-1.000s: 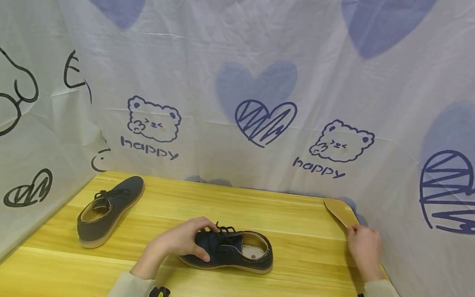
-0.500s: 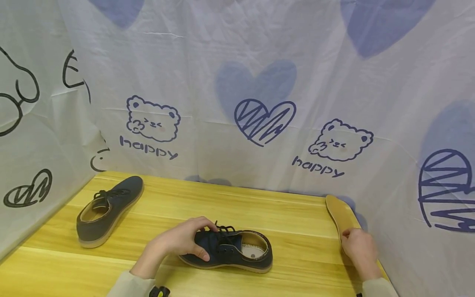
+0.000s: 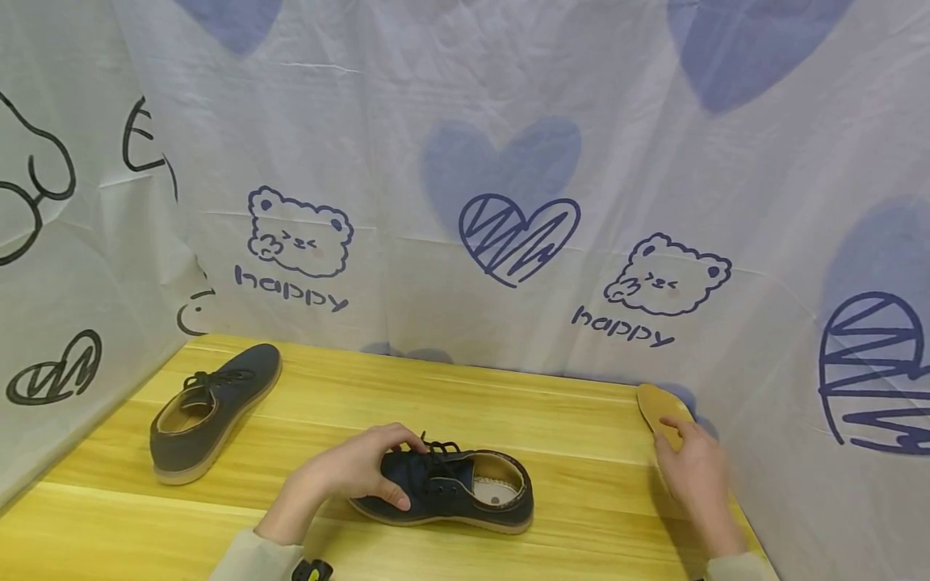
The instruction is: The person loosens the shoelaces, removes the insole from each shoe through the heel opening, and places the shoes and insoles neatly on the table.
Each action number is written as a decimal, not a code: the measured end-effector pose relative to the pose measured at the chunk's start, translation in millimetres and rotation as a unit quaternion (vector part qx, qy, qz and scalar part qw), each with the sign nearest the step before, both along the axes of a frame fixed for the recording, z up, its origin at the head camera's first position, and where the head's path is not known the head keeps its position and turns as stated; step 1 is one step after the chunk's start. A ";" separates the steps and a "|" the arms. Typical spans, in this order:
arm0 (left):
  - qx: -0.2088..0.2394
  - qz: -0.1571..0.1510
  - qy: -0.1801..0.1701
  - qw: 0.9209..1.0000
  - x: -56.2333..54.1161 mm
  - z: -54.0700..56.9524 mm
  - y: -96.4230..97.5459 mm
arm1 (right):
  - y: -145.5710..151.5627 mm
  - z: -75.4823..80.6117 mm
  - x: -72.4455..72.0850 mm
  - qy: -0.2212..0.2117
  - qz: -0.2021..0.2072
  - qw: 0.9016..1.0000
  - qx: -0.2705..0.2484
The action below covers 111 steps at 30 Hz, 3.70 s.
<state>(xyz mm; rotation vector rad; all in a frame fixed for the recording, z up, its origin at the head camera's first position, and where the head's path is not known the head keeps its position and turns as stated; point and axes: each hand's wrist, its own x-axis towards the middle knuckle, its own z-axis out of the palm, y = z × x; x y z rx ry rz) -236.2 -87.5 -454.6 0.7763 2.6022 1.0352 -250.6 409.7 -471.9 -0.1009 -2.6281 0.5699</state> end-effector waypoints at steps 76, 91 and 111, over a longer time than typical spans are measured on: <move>-0.039 0.087 0.183 0.978 0.4 -1.9 4.8 | -195.4 31.3 33.3 -0.315 0.472 0.805 -0.173; 0.064 0.059 -0.002 0.996 20.3 14.3 -19.6 | -234.3 30.3 51.6 -0.272 0.449 0.847 -0.081; 0.145 0.137 -0.070 0.977 19.5 5.9 -62.8 | -305.1 17.6 15.3 -0.280 0.403 0.860 -0.138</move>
